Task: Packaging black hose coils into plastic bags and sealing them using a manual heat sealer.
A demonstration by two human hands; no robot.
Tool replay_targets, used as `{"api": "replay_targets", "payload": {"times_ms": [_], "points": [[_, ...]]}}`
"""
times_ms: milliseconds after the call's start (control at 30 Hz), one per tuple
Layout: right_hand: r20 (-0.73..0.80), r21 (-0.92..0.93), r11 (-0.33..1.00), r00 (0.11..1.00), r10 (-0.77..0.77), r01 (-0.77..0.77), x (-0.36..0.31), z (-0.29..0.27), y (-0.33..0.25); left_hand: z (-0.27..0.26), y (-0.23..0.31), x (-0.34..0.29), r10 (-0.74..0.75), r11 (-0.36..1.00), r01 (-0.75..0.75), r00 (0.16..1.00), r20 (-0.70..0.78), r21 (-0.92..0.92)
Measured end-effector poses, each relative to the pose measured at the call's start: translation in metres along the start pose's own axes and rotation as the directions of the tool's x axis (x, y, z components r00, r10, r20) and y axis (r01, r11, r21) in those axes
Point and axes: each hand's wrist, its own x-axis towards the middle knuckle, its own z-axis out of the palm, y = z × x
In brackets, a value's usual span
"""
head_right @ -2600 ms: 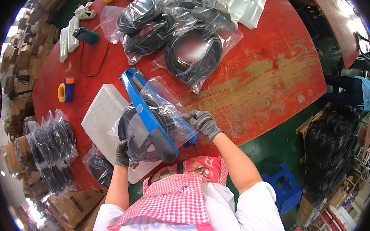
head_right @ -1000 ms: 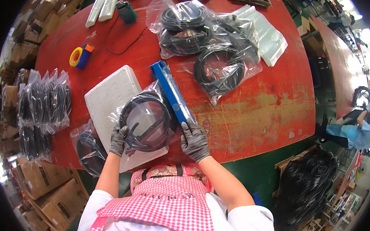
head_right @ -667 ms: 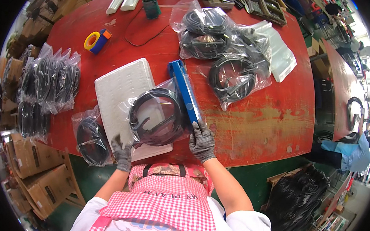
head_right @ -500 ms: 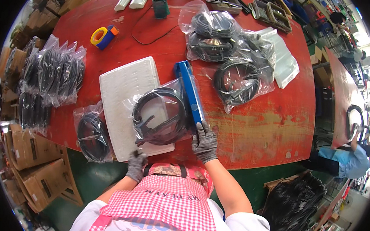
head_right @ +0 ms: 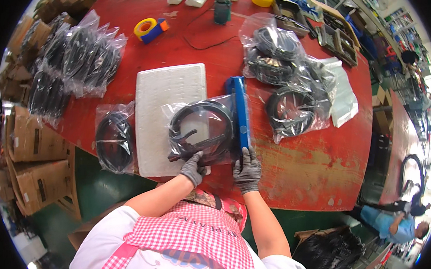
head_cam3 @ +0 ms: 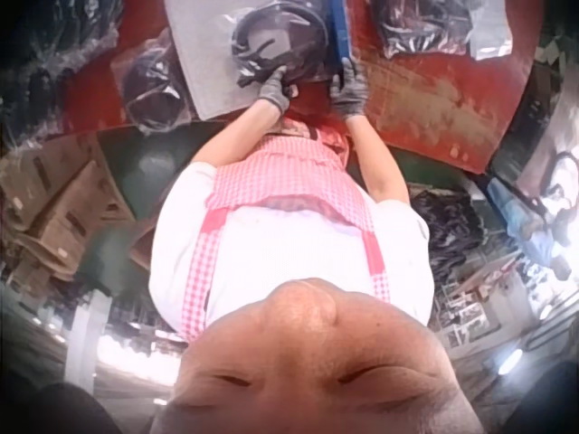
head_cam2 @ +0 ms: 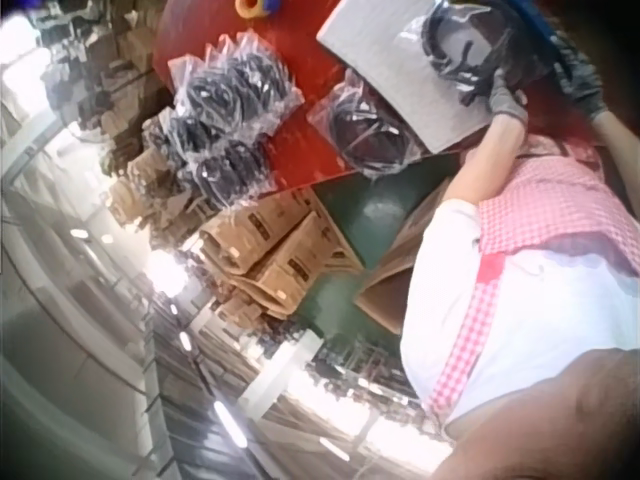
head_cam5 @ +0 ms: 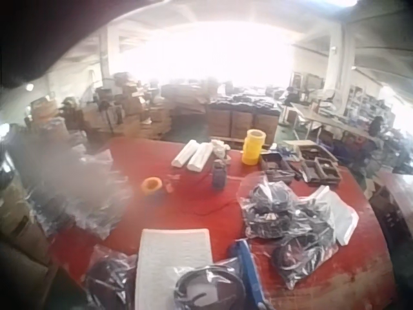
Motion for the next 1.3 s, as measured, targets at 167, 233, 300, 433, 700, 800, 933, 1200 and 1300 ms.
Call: {"api": "replay_targets", "payload": {"times_ms": [167,233,300,433,700,800,933,1200,1300], "points": [[-0.008,-0.003,1.0,1.0,-0.004,0.004,-0.003,0.003,0.002,0.005,-0.009,0.009,0.018,0.998,-0.015,0.998,0.064,-0.056],[0.0,0.002,1.0,1.0,0.0,0.0,-0.003,0.003,0.0,0.005,-0.009,0.009,-0.051,0.996,0.048,0.998,-0.032,-0.08],[-0.003,0.0,1.0,1.0,-0.018,0.018,-0.003,0.001,-0.002,0.009,-0.015,0.013,-0.093,0.993,0.089,0.995,-0.048,-0.078],[-0.007,0.002,1.0,1.0,-0.016,0.016,-0.003,0.003,-0.001,0.008,-0.023,0.02,-0.073,0.989,0.074,0.997,0.013,-0.124],[0.012,0.017,1.0,1.0,0.023,-0.023,-0.002,0.0,0.0,0.027,-0.023,0.014,-0.133,0.979,0.127,0.991,-0.026,-0.161],[0.144,0.098,0.987,0.983,0.113,-0.128,0.006,-0.022,-0.005,0.019,-0.027,0.019,-0.127,0.986,0.134,0.989,0.077,-0.102],[0.415,0.532,0.723,0.88,0.231,-0.441,0.036,-0.061,0.007,0.016,-0.015,0.004,-0.134,0.979,0.145,0.988,0.081,-0.141],[0.317,0.635,0.676,0.924,0.213,-0.374,0.109,-0.12,-0.073,-0.024,0.051,0.014,0.388,0.893,-0.242,0.84,0.379,-0.379],[0.327,0.5,0.823,0.939,0.108,-0.269,0.12,-0.089,-0.099,-0.04,0.105,-0.033,0.529,0.846,-0.469,0.677,0.511,-0.254]]}}
